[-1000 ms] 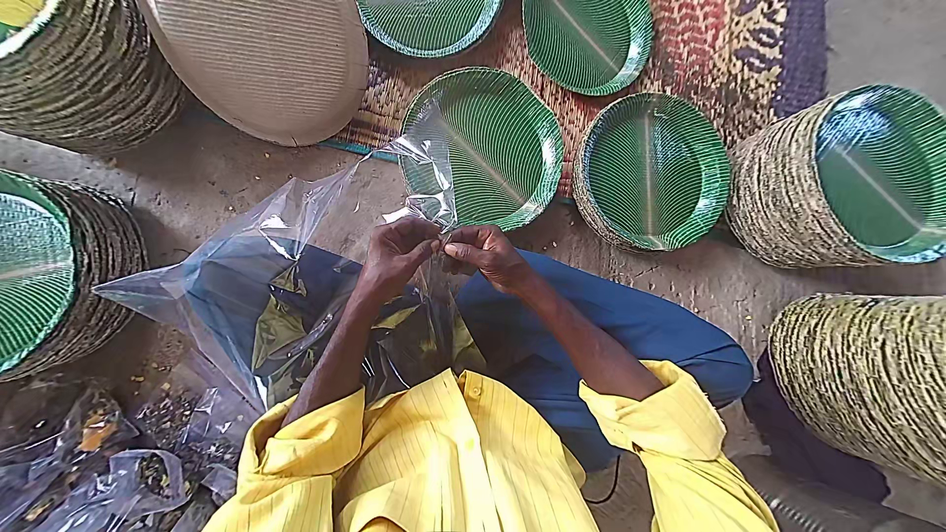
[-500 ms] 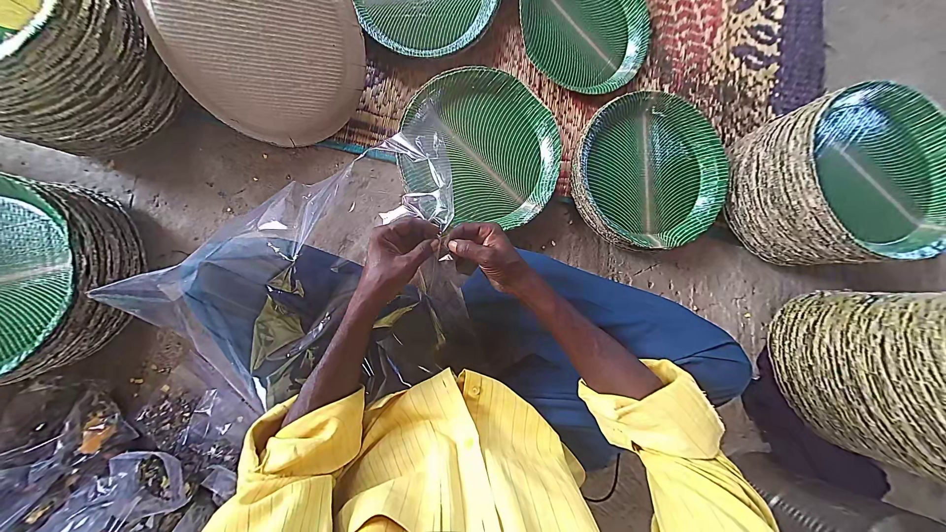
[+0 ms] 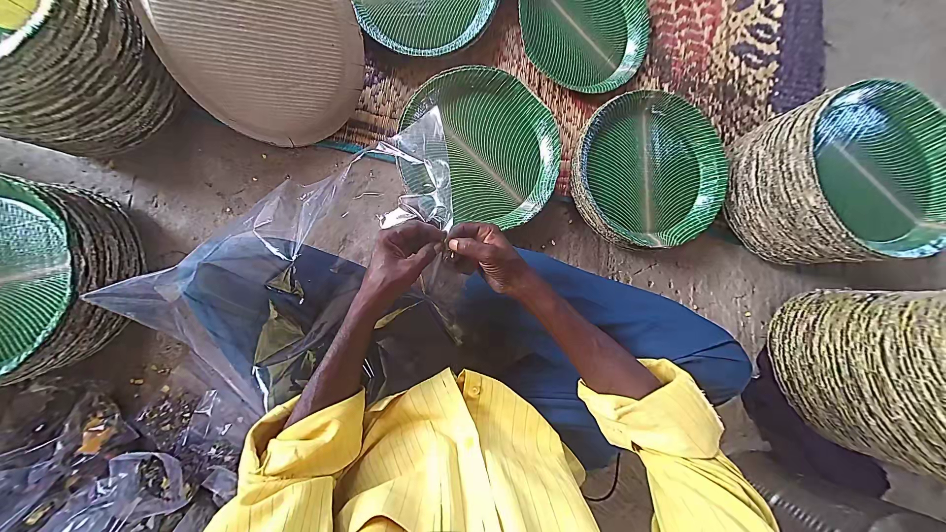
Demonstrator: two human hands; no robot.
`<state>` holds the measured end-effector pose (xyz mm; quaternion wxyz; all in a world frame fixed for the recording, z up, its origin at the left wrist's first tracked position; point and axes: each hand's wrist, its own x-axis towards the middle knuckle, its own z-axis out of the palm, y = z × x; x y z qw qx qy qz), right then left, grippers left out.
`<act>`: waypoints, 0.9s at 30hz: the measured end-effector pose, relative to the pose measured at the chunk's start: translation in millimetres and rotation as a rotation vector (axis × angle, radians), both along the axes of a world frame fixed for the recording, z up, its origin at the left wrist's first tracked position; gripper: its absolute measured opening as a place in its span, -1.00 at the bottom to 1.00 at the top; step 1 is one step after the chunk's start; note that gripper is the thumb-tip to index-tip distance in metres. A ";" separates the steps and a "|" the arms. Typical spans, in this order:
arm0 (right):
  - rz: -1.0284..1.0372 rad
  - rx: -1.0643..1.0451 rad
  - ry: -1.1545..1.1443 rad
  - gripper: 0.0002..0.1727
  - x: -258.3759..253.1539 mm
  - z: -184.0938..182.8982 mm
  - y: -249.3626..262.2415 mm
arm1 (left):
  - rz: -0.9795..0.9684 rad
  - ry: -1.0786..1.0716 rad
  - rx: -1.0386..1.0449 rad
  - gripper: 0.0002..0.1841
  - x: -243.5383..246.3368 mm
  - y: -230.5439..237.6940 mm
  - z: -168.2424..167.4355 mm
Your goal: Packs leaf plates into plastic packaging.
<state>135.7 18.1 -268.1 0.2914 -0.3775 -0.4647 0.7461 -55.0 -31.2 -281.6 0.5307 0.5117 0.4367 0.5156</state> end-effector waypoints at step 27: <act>0.008 0.211 0.022 -0.84 -2.6 -7.8 -7.0 | 0.138 0.329 0.183 -0.89 1.4 -6.7 -3.2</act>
